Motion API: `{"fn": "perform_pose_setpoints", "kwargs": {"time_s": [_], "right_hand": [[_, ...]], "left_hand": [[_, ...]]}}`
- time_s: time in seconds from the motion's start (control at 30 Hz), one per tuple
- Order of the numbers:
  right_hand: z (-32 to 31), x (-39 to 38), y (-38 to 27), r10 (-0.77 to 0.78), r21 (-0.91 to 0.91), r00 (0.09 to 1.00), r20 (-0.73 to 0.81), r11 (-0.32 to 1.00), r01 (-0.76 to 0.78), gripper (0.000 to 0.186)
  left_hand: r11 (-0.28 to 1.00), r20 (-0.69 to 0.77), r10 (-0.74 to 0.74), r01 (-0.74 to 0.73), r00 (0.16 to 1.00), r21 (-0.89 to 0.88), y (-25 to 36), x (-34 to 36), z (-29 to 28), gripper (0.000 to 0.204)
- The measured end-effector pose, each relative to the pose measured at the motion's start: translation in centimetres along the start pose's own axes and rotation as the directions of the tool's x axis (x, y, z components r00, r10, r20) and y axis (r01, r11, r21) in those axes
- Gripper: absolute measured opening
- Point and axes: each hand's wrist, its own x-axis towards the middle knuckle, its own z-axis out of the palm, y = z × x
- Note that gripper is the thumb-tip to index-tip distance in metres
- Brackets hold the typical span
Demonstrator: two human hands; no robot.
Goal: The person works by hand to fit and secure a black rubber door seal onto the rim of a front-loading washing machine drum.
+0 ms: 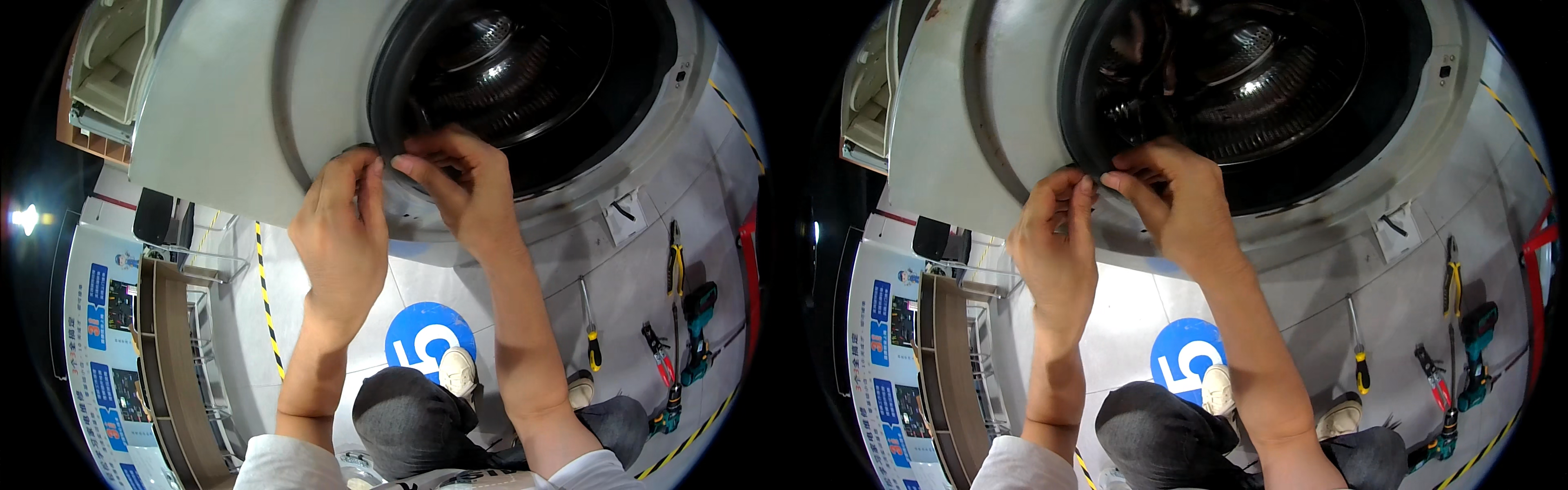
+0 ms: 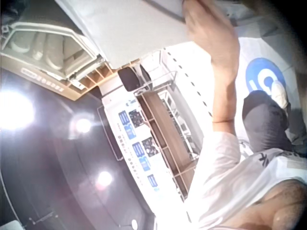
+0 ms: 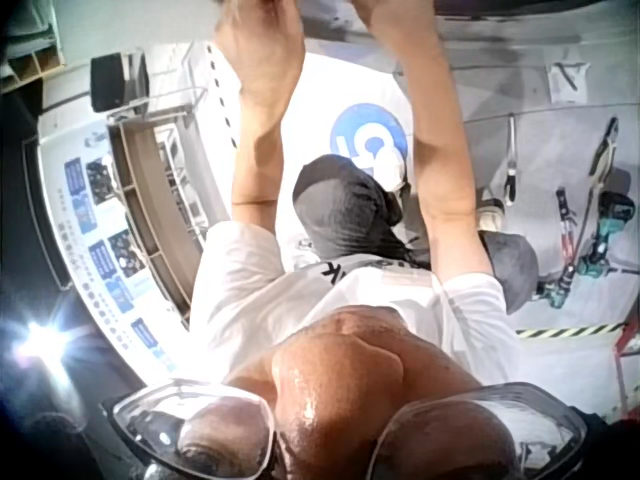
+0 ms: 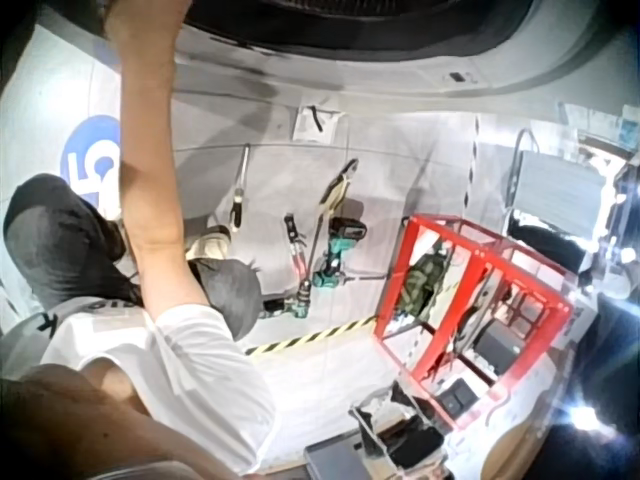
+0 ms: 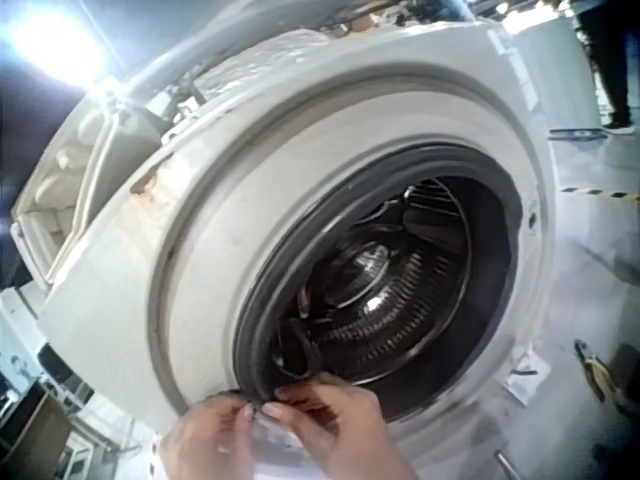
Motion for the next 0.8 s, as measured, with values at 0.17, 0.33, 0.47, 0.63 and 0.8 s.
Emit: {"fn": "perform_pose_setpoints", "kwargs": {"time_s": [0.17, 0.33, 0.47, 0.63, 0.8], "right_hand": [[0.6, -0.3, 0.0, 0.018, 0.073, 0.999, -0.038, 0.997, -0.015, 0.02], [0.7, -0.6, -1.6, -0.072, -0.167, 0.997, -0.017, 0.984, 0.068, 0.017], [1.4, -0.8, -0.4, -0.116, -0.097, 0.989, -0.092, 0.99, 0.107, 0.015], [0.9, -1.1, 0.5, -0.048, -0.042, 0.996, -0.075, 0.998, 0.045, 0.017], [-0.1, -1.4, 0.8, -0.069, -0.14, 0.997, -0.044, 0.988, 0.063, 0.02]], "left_hand": [[1.0, 0.033, 0.021, -0.021, 0.999, 0.012, 0.2, 0.2, -0.2, 0.006], [0.995, 0.0, -0.095, 0.095, 0.995, 0.016, 0.5, -0.3, -0.5, 0.008], [0.996, -0.013, -0.081, 0.082, 0.997, 0.045, 0.7, -0.2, -0.1, 0.005], [0.972, 0.025, -0.217, 0.218, 0.976, -0.089, 0.3, -2.1, 0.2, 0.006], [0.958, 0.033, -0.229, 0.231, 0.973, -0.173, 0.4, -2.6, 1.1, 0.008]]}}
